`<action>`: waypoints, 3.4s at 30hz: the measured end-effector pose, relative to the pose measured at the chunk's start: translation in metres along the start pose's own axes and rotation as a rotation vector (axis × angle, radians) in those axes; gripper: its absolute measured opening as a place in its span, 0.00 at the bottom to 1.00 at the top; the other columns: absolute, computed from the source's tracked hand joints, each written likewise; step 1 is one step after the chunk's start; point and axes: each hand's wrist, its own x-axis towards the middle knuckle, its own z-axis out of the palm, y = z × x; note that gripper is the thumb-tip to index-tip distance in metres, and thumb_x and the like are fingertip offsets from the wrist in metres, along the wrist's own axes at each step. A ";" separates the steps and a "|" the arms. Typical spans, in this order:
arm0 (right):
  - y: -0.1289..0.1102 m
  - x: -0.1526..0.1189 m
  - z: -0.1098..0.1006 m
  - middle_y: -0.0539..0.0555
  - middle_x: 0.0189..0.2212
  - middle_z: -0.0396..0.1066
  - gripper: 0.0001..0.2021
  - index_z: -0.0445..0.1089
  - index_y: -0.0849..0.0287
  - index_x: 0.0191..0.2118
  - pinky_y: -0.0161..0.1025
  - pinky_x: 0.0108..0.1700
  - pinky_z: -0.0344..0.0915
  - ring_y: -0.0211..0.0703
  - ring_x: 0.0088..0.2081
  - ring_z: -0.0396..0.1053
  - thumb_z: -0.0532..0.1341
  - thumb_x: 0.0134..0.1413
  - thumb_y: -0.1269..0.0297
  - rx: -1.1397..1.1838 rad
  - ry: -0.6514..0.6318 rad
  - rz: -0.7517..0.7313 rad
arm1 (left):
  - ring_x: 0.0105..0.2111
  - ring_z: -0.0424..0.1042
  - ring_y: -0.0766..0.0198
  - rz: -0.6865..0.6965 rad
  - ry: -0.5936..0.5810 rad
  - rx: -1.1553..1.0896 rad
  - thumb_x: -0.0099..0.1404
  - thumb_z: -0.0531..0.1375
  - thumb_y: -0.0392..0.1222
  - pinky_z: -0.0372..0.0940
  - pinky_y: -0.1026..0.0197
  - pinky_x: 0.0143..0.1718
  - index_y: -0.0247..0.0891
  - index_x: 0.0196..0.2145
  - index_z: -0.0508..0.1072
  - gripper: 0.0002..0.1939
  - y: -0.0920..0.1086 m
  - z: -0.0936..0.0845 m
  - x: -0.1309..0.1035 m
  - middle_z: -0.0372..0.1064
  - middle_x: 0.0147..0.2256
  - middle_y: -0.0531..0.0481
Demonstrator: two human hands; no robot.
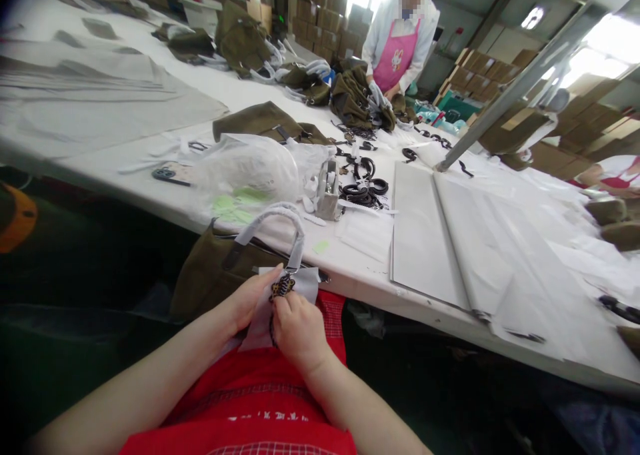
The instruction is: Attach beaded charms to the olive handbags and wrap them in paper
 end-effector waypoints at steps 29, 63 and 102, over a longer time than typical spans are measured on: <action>0.047 0.019 0.019 0.45 0.18 0.58 0.15 0.59 0.57 0.23 0.32 0.24 0.52 0.34 0.21 0.55 0.57 0.54 0.54 0.821 0.124 0.400 | 0.35 0.74 0.55 0.142 -0.019 0.344 0.48 0.69 0.44 0.66 0.57 0.40 0.33 0.35 0.79 0.17 -0.001 -0.007 0.004 0.78 0.32 0.46; 0.001 0.003 -0.041 0.50 0.18 0.68 0.24 0.63 0.59 0.19 0.32 0.24 0.52 0.32 0.19 0.61 0.52 0.64 0.53 0.339 -0.152 0.080 | 0.26 0.74 0.59 -0.153 -0.037 0.281 0.55 0.64 0.35 0.67 0.62 0.29 0.30 0.31 0.79 0.06 0.038 -0.019 0.012 0.78 0.28 0.43; 0.023 0.047 0.061 0.51 0.18 0.68 0.16 0.71 0.63 0.23 0.31 0.22 0.55 0.36 0.20 0.61 0.61 0.48 0.53 0.811 0.049 0.619 | 0.18 0.62 0.71 0.146 0.299 0.314 0.49 0.70 0.40 0.56 0.67 0.22 0.32 0.35 0.72 0.17 0.019 -0.020 0.004 0.65 0.18 0.57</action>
